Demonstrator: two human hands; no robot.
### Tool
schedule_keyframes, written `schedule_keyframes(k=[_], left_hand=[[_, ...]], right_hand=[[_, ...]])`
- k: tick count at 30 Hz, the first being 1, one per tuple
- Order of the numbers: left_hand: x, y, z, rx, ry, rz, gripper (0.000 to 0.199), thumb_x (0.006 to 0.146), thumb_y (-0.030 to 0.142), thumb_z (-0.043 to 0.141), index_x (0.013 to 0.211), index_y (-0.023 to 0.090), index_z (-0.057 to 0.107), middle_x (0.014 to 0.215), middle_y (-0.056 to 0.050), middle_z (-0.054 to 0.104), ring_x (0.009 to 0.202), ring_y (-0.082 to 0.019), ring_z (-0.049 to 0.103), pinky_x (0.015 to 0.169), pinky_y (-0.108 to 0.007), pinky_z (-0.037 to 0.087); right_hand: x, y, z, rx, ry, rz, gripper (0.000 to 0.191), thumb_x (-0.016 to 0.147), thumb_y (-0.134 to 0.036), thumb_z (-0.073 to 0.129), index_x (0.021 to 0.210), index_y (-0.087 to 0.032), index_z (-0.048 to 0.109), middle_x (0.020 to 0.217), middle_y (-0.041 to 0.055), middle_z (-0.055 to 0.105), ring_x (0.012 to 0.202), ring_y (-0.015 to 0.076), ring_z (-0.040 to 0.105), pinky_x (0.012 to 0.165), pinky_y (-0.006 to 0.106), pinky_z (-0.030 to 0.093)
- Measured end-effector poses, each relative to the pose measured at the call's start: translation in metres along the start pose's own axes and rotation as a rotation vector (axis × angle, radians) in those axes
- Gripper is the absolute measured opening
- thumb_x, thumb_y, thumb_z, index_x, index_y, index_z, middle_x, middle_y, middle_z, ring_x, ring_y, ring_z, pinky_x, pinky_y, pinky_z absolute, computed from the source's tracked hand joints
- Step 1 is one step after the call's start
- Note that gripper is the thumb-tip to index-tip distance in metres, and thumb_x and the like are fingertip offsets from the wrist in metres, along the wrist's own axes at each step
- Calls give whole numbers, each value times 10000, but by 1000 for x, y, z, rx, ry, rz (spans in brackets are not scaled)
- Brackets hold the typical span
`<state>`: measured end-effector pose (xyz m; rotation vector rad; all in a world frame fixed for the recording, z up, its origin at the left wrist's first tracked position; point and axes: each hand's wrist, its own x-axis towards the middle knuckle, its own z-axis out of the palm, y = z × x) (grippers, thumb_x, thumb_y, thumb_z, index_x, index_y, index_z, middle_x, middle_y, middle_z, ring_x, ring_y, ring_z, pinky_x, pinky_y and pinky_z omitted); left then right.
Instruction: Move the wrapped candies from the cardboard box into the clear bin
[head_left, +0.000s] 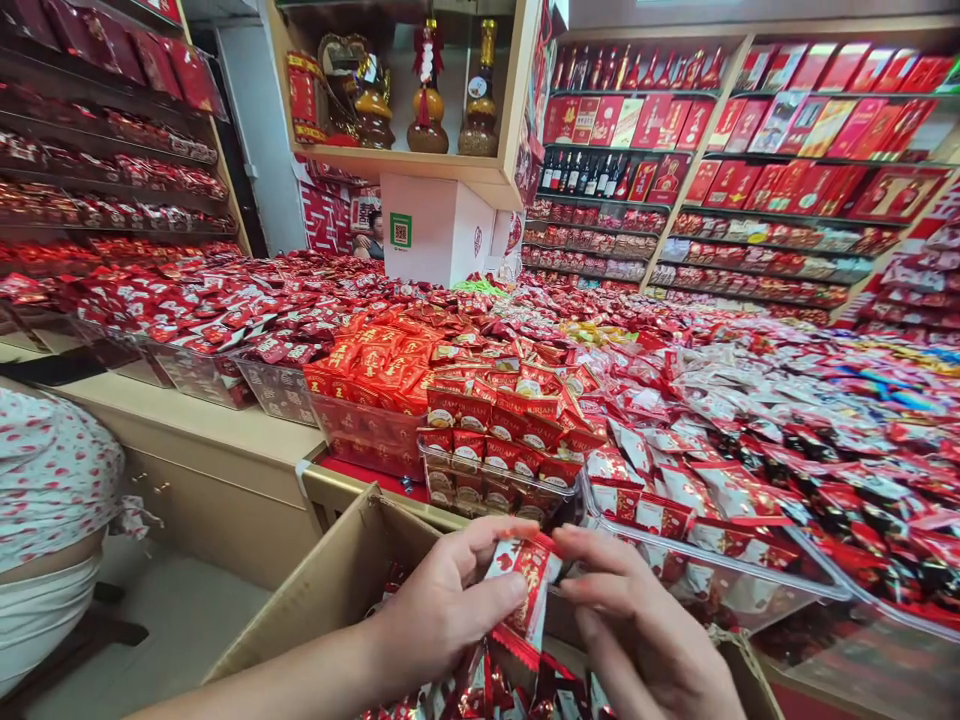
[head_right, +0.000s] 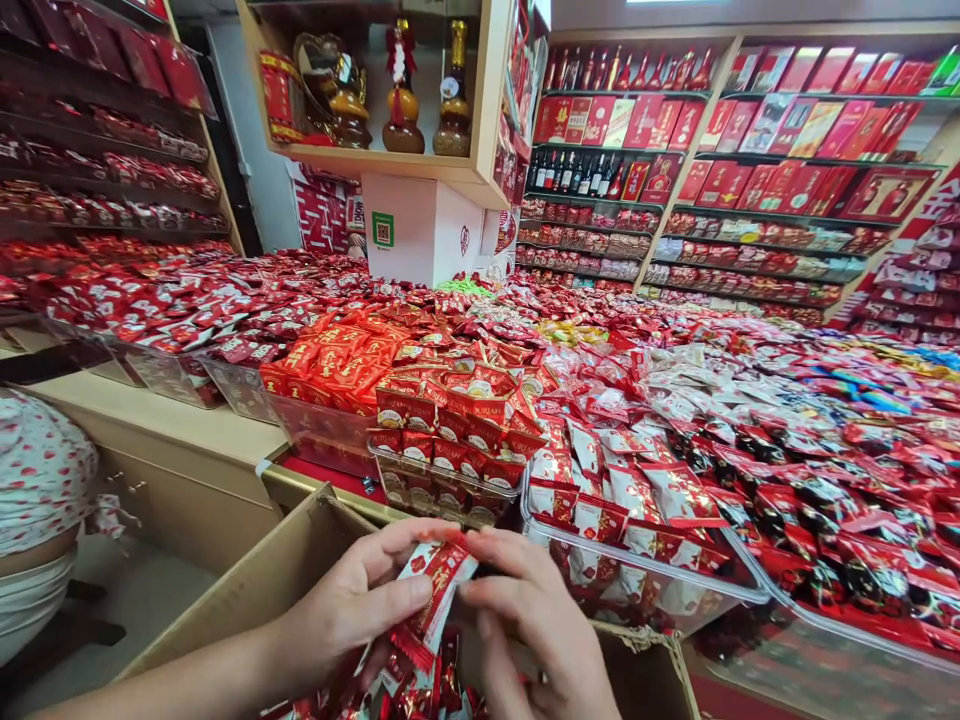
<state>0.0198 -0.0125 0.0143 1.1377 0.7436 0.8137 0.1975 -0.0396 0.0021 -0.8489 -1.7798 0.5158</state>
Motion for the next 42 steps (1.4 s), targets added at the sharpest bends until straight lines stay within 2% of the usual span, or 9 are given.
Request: schedule_keyframes(k=[5, 10, 18, 22, 26, 29, 32, 36, 42], left_hand=[[-6, 2, 0, 161, 27, 220, 605, 791, 269, 550, 1310, 249, 241, 1030, -56, 605, 862, -164, 565, 804, -296, 431], [-6, -5, 3, 206, 8, 205, 618, 796, 229, 544, 1319, 234, 215, 997, -56, 611, 878, -163, 567, 806, -293, 434], [-3, -10, -3, -70, -98, -68, 574, 781, 358, 564, 1263, 222, 282, 631, 25, 595, 386, -55, 497, 331, -115, 341], [-5, -10, -6, -264, -249, -208, 634, 800, 405, 527, 1313, 260, 184, 687, -24, 641, 336, -42, 489, 299, -91, 273], [-6, -13, -5, -279, -275, -237, 648, 815, 442, 483, 1323, 248, 129, 643, -29, 644, 337, -55, 493, 298, -88, 281], [-3, -16, -7, -262, -194, -217, 527, 838, 467, 411, 1270, 209, 252, 613, -20, 621, 357, -67, 503, 291, -99, 326], [0, -19, -10, -247, -177, -231, 398, 814, 425, 471, 1105, 157, 421, 618, -21, 606, 360, -61, 495, 277, -98, 314], [3, -25, -11, -150, -207, -306, 341, 746, 398, 570, 958, 145, 487, 604, -8, 599, 346, -46, 469, 260, -92, 255], [7, -36, -6, 91, -173, -406, 404, 651, 477, 624, 851, 144, 517, 569, 22, 576, 356, -28, 382, 307, -130, 216]], right_hand=[[-3, 5, 7, 323, 76, 422, 301, 796, -263, 540, 1085, -268, 458, 983, 78, 603, 825, 182, 606, 698, 315, 534], [-1, 7, 15, 536, 14, 510, 292, 779, -307, 568, 1044, -253, 459, 942, 68, 609, 824, 181, 610, 729, 329, 526], [-5, -1, 11, 407, -30, 343, 247, 801, -220, 535, 1030, -297, 485, 965, 29, 563, 887, 153, 568, 737, 263, 492], [0, -6, 6, 205, -75, 183, 312, 763, -184, 551, 1058, -280, 513, 1201, 78, 467, 1135, 223, 448, 897, 349, 420], [2, -5, 6, 221, -131, 204, 66, 780, -201, 533, 817, -237, 573, 1125, 76, 555, 1038, 213, 538, 828, 329, 470], [4, -5, 3, 247, -75, 193, 64, 797, -210, 520, 831, -228, 571, 966, 73, 636, 912, 192, 603, 751, 299, 507], [16, -6, -22, 99, 160, 177, 104, 786, -233, 544, 878, -235, 593, 880, 52, 659, 806, 175, 624, 703, 281, 520], [50, 10, -89, -204, 436, 219, 202, 726, -344, 599, 902, -245, 592, 796, 20, 655, 723, 175, 613, 665, 292, 509], [89, 67, -155, -343, 121, 404, 385, 679, -467, 587, 948, -193, 582, 822, 55, 649, 731, 199, 584, 628, 308, 465]])
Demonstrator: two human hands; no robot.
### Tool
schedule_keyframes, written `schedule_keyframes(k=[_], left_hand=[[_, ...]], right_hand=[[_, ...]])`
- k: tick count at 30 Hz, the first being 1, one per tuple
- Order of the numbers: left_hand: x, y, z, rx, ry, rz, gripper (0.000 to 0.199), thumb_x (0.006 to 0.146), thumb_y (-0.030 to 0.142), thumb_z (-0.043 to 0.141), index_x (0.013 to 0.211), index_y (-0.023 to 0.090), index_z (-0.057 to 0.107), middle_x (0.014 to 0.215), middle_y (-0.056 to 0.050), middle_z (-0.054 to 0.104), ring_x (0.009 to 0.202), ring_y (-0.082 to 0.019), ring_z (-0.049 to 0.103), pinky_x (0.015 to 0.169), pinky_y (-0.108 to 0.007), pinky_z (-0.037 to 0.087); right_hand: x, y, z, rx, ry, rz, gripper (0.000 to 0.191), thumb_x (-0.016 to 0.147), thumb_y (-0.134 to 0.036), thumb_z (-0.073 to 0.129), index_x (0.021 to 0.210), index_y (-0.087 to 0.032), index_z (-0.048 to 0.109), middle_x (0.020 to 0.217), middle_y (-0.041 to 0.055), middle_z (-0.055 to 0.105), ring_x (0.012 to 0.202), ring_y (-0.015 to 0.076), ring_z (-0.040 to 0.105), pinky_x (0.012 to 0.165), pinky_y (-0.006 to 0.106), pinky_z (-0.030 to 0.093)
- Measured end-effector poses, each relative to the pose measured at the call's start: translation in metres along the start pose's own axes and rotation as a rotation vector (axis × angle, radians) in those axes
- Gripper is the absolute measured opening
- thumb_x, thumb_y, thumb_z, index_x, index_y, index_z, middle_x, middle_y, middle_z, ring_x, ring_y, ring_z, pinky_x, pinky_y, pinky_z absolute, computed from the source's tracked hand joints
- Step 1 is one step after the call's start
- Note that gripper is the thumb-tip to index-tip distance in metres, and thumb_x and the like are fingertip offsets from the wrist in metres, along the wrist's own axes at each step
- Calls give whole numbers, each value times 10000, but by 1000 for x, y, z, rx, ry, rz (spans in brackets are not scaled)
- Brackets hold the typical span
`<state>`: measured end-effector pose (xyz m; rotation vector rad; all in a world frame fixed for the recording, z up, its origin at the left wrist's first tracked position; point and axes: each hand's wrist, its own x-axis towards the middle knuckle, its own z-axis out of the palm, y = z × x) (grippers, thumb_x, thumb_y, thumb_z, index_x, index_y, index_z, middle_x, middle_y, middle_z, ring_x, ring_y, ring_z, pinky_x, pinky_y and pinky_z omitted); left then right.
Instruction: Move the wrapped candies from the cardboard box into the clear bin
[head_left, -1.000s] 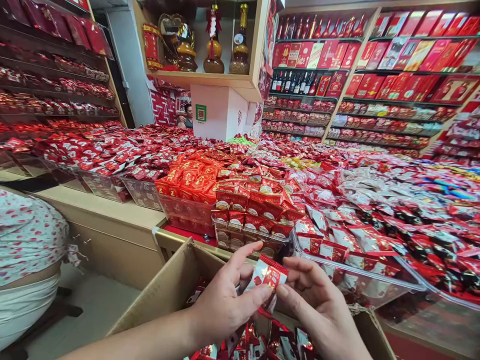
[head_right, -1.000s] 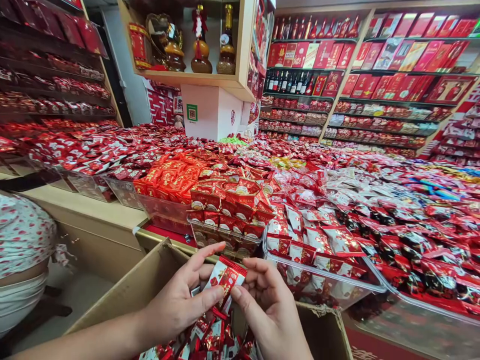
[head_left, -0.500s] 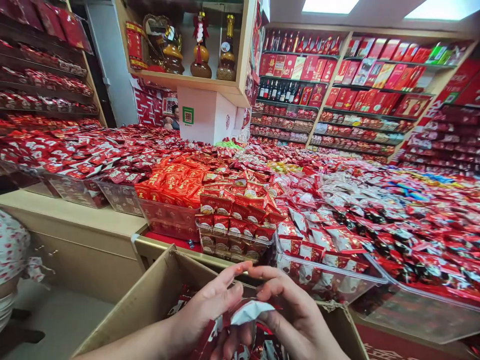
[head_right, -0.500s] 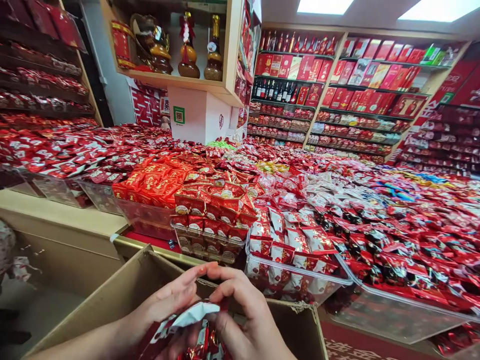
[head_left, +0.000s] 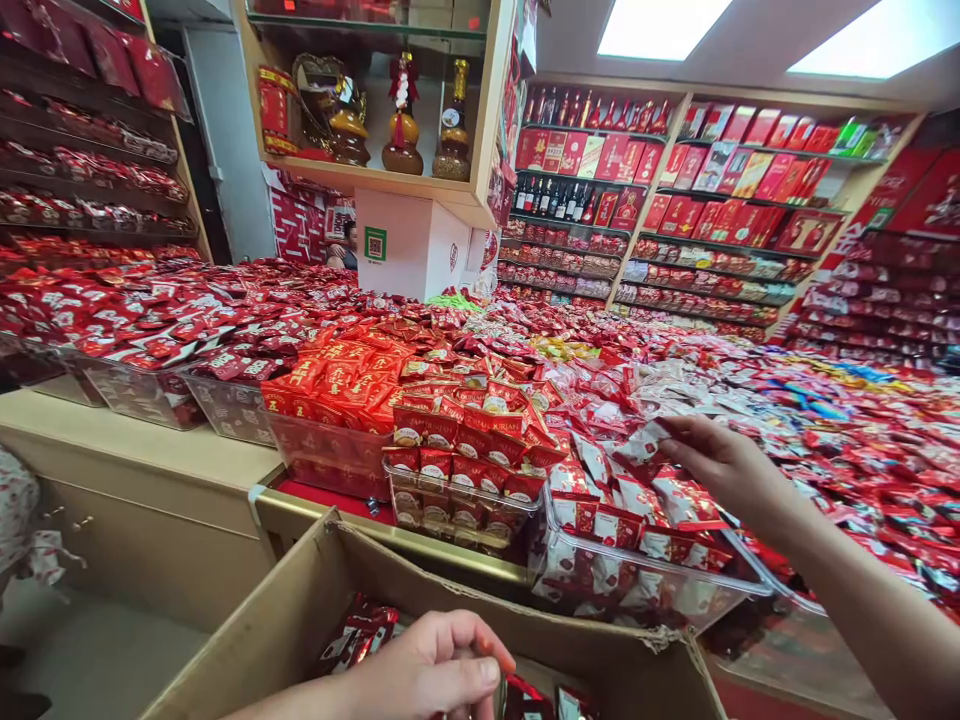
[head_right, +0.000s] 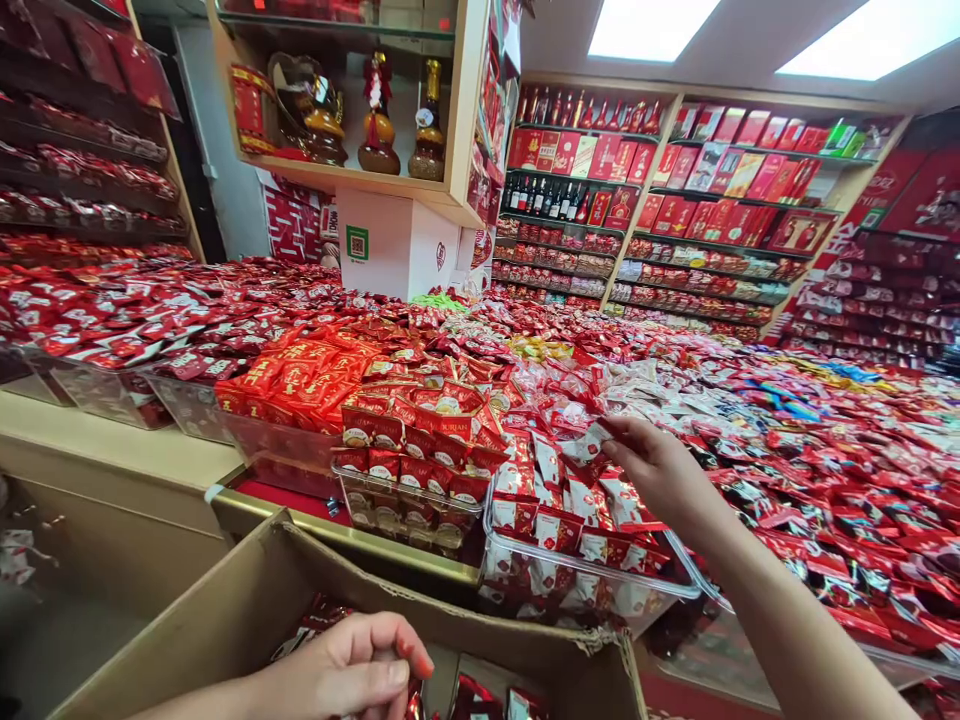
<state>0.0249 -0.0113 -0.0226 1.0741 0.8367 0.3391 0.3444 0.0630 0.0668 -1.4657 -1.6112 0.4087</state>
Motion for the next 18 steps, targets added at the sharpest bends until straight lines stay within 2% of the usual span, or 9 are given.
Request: schedule_keyframes(k=[3, 7, 13, 18], left_hand=[[2, -2, 3, 66, 32, -36, 434, 612, 495, 641, 835, 145, 518, 577, 36, 552, 379, -30, 364, 348, -155, 200], [-1, 1, 5, 145, 54, -49, 419, 623, 488, 623, 849, 150, 523, 611, 33, 554, 408, -41, 357, 384, -179, 203], [1, -4, 0, 246, 54, -66, 337, 677, 419, 576, 881, 156, 524, 660, 23, 554, 462, -60, 373, 422, -189, 228], [7, -16, -6, 315, 44, 10, 232, 710, 296, 555, 880, 139, 564, 675, 23, 507, 565, -73, 375, 527, -197, 272]], right_hand=[[14, 8, 2, -74, -64, 4, 442, 682, -494, 564, 980, -167, 578, 760, 55, 637, 634, 171, 557, 527, 276, 427], [25, 0, 8, -185, -49, -14, 396, 722, -411, 538, 1028, -160, 524, 625, 16, 595, 527, 137, 501, 468, 249, 380], [44, -15, 22, -255, -42, 13, 234, 746, -279, 507, 939, -156, 559, 749, 54, 642, 598, 146, 545, 542, 255, 412], [57, -20, 47, -297, -74, 6, 221, 738, -217, 519, 943, -163, 581, 769, 51, 659, 637, 154, 568, 567, 255, 416]])
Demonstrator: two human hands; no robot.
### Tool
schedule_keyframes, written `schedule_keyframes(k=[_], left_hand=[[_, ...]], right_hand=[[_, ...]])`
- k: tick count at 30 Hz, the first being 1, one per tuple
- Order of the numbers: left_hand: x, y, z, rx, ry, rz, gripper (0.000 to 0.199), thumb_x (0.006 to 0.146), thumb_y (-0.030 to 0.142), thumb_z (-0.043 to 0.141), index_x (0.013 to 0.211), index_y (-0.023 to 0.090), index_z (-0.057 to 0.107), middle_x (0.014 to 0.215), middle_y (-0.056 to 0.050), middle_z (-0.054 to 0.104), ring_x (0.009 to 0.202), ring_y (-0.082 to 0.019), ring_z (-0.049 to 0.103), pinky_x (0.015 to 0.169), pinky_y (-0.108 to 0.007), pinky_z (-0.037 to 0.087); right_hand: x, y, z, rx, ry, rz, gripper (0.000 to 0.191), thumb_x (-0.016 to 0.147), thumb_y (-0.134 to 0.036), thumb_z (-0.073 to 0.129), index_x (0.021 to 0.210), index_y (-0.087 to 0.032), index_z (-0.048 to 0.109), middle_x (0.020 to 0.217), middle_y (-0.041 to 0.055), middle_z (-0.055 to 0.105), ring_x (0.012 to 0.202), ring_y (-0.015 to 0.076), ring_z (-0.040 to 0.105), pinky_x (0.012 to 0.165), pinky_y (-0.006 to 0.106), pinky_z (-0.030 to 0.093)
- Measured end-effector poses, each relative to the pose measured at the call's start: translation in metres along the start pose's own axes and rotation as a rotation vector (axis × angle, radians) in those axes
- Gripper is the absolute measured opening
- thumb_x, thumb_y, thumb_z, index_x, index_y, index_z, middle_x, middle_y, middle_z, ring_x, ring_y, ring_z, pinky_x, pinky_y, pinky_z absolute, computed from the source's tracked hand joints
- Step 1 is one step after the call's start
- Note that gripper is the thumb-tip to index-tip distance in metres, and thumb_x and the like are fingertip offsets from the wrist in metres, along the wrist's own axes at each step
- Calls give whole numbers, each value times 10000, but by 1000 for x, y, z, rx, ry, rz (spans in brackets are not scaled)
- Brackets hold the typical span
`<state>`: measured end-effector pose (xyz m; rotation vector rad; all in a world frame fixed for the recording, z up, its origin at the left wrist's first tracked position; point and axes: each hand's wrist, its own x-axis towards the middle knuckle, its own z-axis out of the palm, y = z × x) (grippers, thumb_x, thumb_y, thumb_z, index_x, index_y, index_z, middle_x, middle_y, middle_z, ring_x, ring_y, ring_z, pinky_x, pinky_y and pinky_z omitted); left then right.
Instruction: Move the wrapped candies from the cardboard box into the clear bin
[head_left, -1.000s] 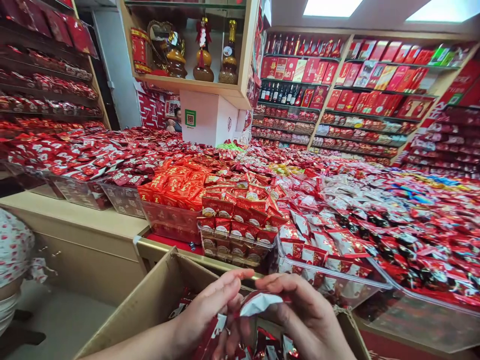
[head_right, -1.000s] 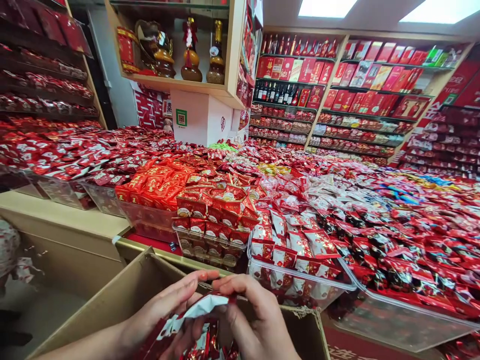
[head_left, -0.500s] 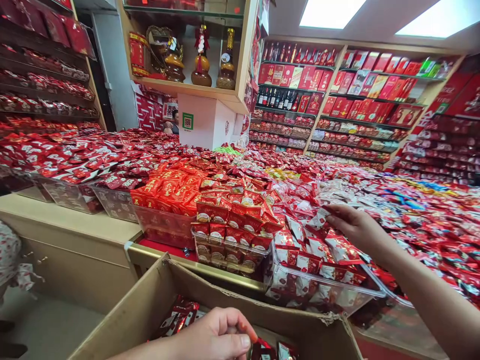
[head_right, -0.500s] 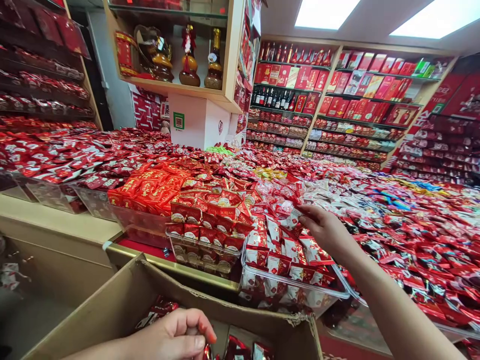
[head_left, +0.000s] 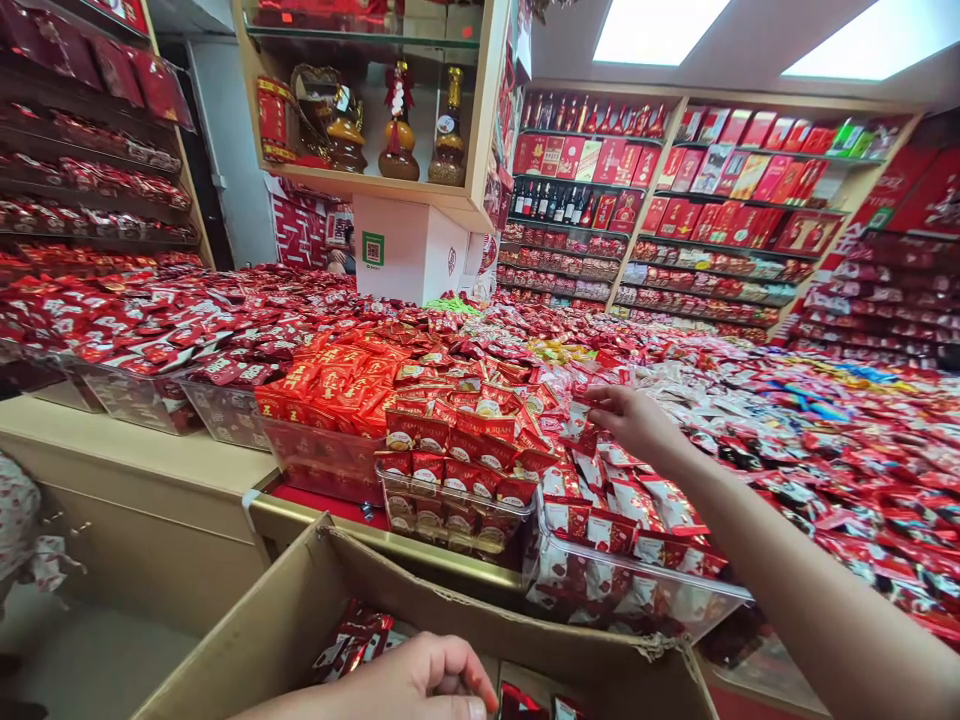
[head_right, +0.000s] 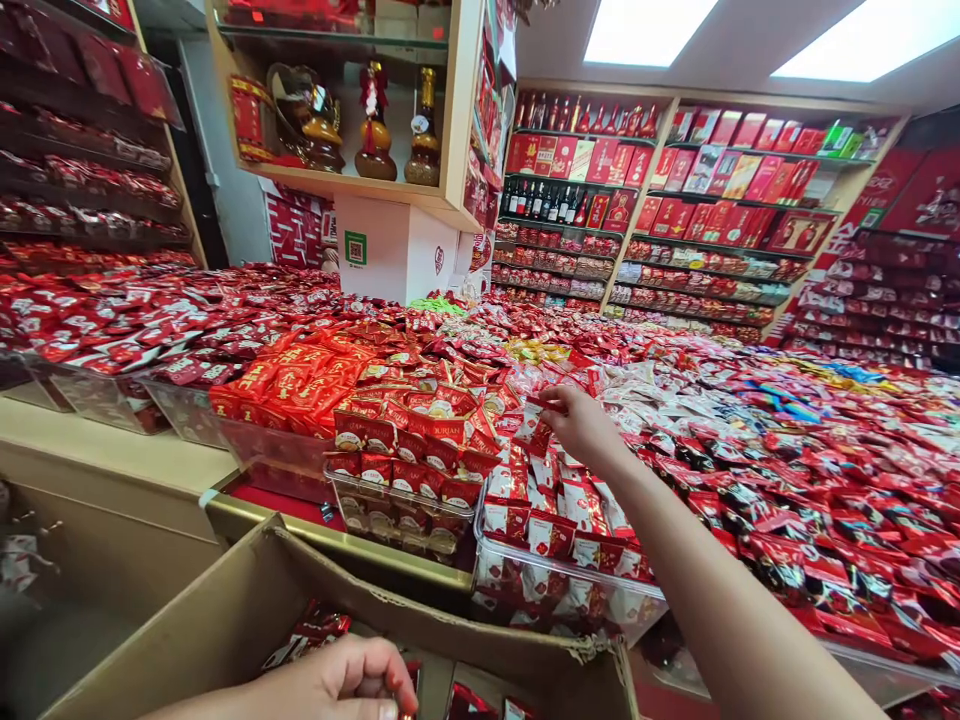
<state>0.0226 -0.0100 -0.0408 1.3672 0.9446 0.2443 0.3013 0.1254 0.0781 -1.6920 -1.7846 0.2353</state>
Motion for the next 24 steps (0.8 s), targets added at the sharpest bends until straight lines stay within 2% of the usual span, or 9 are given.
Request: schedule_keyframes(k=[5, 11, 15, 20, 22, 24], left_hand=[[-4, 2, 1, 86, -13, -13, 196, 728, 249, 533, 876, 140, 602, 644, 35, 447, 575, -78, 349, 541, -192, 271], [-8, 3, 0, 148, -50, 5, 205, 729, 218, 515, 898, 155, 613, 675, 27, 483, 609, -88, 398, 576, -190, 319], [-11, 4, 0, 197, -60, 1, 221, 719, 211, 520, 912, 162, 614, 658, 36, 467, 588, -79, 384, 543, -173, 307], [-13, 6, 1, 149, -89, -70, 237, 741, 294, 497, 924, 169, 580, 666, 29, 529, 480, -61, 383, 431, -159, 296], [-13, 6, 1, 127, -91, -79, 241, 744, 323, 492, 917, 173, 567, 684, 19, 560, 459, -63, 403, 407, -160, 293], [-13, 5, 1, 119, -90, -66, 237, 739, 333, 501, 902, 172, 560, 685, 16, 573, 436, -59, 403, 402, -163, 287]], right_hand=[[7, -6, 21, -36, -55, -10, 220, 742, -147, 496, 953, -157, 555, 853, 64, 671, 673, 141, 592, 563, 226, 424], [14, -3, 32, -135, -141, -40, 214, 696, -90, 518, 864, -167, 624, 773, 44, 682, 669, 157, 600, 557, 224, 430], [17, 0, 36, -195, -156, -55, 250, 684, -90, 536, 884, -181, 654, 853, 53, 690, 773, 186, 617, 671, 257, 454], [7, -3, 34, -249, -102, -91, 305, 692, -99, 531, 962, -186, 644, 1029, 84, 641, 986, 219, 564, 861, 300, 403], [-1, -7, 28, -259, -58, -108, 322, 721, -118, 503, 1019, -158, 615, 1102, 116, 593, 1027, 226, 536, 885, 315, 384], [-9, -13, 21, -262, -32, -111, 291, 759, -154, 462, 1008, -135, 612, 1076, 137, 596, 987, 236, 551, 857, 336, 396]])
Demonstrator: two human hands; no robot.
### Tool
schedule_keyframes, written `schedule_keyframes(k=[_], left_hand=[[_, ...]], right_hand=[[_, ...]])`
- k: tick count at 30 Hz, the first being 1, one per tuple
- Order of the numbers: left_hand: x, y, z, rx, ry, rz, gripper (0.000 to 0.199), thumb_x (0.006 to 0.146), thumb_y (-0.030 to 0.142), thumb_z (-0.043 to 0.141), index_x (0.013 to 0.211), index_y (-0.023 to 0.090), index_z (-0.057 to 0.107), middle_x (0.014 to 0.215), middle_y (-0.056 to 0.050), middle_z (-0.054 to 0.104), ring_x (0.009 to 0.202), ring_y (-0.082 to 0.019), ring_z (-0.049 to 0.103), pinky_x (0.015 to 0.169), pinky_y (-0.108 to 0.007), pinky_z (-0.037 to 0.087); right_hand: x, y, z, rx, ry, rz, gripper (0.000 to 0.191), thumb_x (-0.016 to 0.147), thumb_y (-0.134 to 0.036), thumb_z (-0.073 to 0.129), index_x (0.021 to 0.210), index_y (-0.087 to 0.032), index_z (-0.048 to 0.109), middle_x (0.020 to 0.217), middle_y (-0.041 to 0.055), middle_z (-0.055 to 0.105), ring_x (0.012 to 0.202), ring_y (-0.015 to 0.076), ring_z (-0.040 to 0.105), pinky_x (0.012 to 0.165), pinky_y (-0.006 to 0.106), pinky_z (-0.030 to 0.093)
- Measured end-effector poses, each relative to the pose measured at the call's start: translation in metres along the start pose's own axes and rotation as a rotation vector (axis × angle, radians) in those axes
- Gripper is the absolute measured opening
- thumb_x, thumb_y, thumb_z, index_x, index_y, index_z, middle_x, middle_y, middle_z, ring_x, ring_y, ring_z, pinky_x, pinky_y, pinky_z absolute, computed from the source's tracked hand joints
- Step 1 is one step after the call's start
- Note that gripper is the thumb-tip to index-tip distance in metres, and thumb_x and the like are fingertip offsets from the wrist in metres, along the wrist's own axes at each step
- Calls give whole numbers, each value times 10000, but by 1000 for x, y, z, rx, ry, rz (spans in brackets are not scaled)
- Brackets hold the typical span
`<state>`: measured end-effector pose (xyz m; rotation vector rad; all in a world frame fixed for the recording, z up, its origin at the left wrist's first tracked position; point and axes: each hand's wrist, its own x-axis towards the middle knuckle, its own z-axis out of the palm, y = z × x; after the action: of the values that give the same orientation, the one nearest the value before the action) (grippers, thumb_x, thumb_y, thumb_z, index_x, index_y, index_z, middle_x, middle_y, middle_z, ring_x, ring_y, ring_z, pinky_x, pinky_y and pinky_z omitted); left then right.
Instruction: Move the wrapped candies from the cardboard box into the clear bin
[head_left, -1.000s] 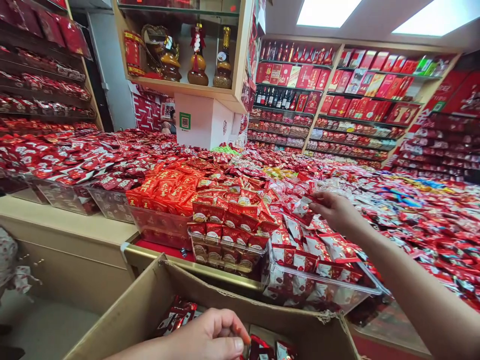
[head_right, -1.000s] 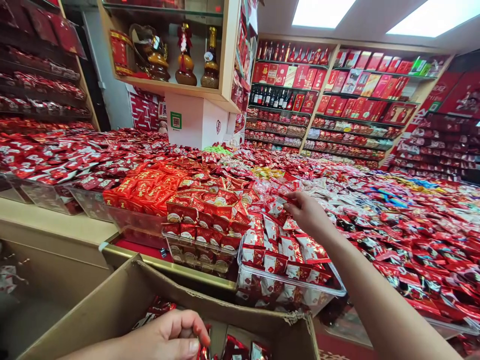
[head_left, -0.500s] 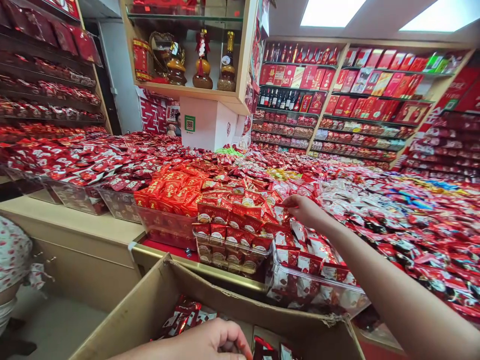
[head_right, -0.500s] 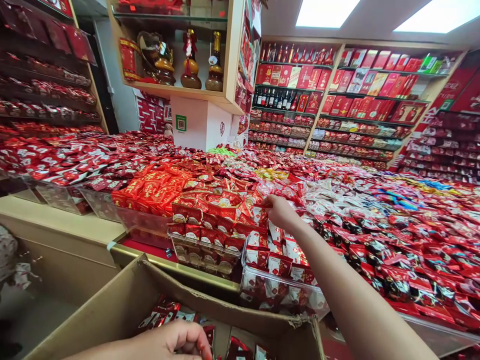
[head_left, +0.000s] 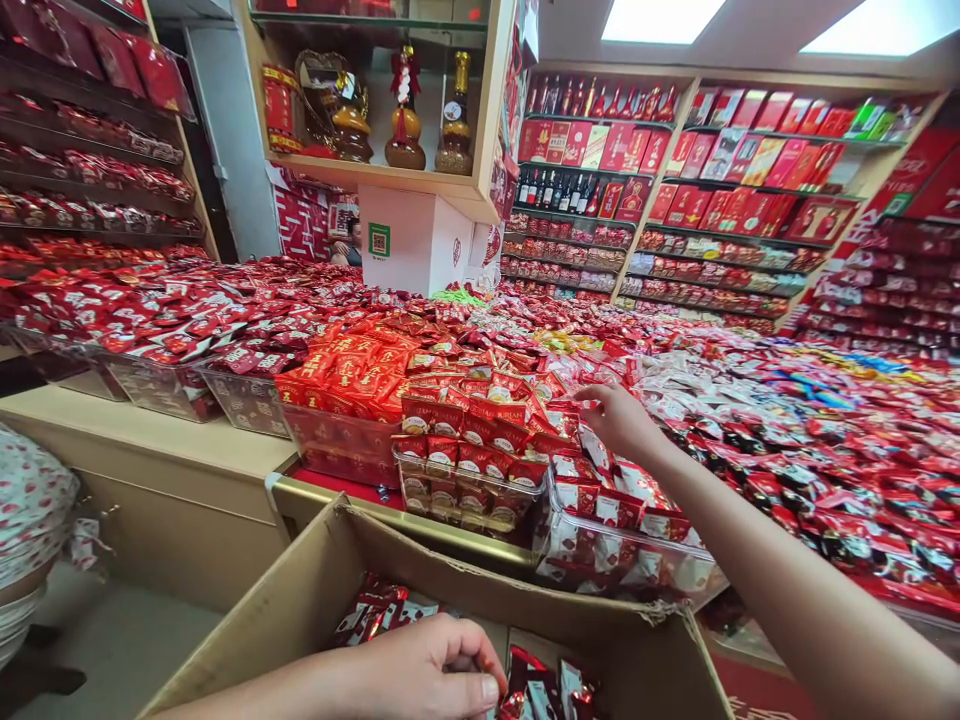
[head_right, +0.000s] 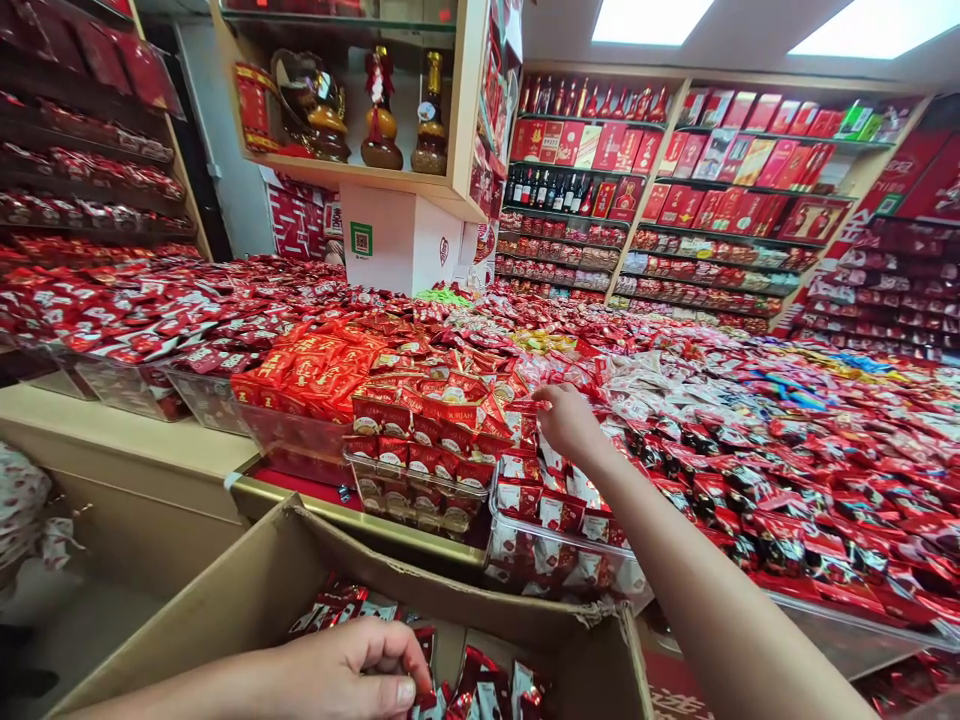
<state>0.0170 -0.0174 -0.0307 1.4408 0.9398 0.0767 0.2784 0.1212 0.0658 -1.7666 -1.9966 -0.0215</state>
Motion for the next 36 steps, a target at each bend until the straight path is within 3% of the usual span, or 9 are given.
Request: schedule_keyframes(k=[2, 6, 8, 10, 13, 22, 26, 30, 36], left_hand=[[0, 0, 0, -11, -4, 4, 238, 731, 336, 510, 897, 171, 557, 683, 17, 576, 408, -54, 386, 401, -170, 281], [-2, 0, 1, -13, 6, -3, 253, 708, 329, 541, 899, 166, 572, 671, 16, 560, 430, -65, 388, 413, -178, 285], [-3, 1, 1, 0, 27, 3, 249, 709, 307, 540, 903, 159, 587, 668, 18, 539, 467, -67, 383, 434, -175, 291], [-3, 0, 1, 20, 44, 21, 234, 709, 273, 538, 898, 152, 602, 661, 26, 512, 507, -67, 377, 468, -169, 297], [-3, -1, 0, 48, 34, 30, 230, 708, 252, 539, 905, 156, 612, 647, 35, 486, 535, -70, 373, 483, -163, 292], [0, -7, -3, 64, 44, 32, 250, 704, 287, 551, 913, 166, 617, 642, 33, 477, 545, -84, 377, 488, -172, 295], [3, -14, -5, 95, 53, 69, 233, 717, 292, 539, 901, 183, 633, 635, 33, 475, 575, -94, 387, 527, -184, 303], [2, -15, -5, 109, 37, 34, 260, 710, 290, 530, 932, 195, 624, 626, 35, 467, 520, -85, 361, 461, -174, 283], [1, -11, -4, 59, 21, -35, 279, 686, 282, 534, 935, 172, 597, 648, 13, 517, 479, -86, 384, 412, -177, 305]], right_hand=[[-9, -3, -8, 7, -28, -6, 243, 774, -202, 456, 919, -140, 641, 951, 125, 645, 878, 240, 589, 784, 344, 426], [-26, 0, -19, 59, -239, -65, 190, 715, -338, 566, 766, -194, 680, 705, 44, 687, 648, 200, 618, 579, 280, 456], [-32, 3, -19, 83, -328, -88, 227, 681, -407, 599, 773, -220, 690, 675, 21, 694, 612, 189, 621, 537, 262, 454], [-36, 7, -18, 96, -363, -106, 263, 666, -440, 608, 805, -235, 695, 762, 24, 708, 677, 198, 631, 586, 270, 465], [-39, 10, -16, 102, -366, -131, 239, 671, -395, 612, 833, -241, 697, 892, 32, 699, 788, 209, 624, 685, 284, 458], [-49, 5, -12, 99, -333, -143, 116, 676, -266, 582, 746, -219, 662, 725, 17, 661, 660, 172, 577, 593, 258, 429], [-49, 5, -9, 91, -315, -132, 166, 682, -287, 575, 800, -193, 644, 693, 28, 633, 618, 171, 554, 559, 261, 418], [-44, 5, -5, 92, -303, -124, 261, 652, -290, 613, 874, -156, 647, 762, 60, 637, 621, 174, 551, 560, 269, 420], [-41, 4, -10, 156, -324, -151, 289, 698, -338, 589, 951, -218, 660, 894, 37, 670, 713, 170, 595, 641, 260, 451]])
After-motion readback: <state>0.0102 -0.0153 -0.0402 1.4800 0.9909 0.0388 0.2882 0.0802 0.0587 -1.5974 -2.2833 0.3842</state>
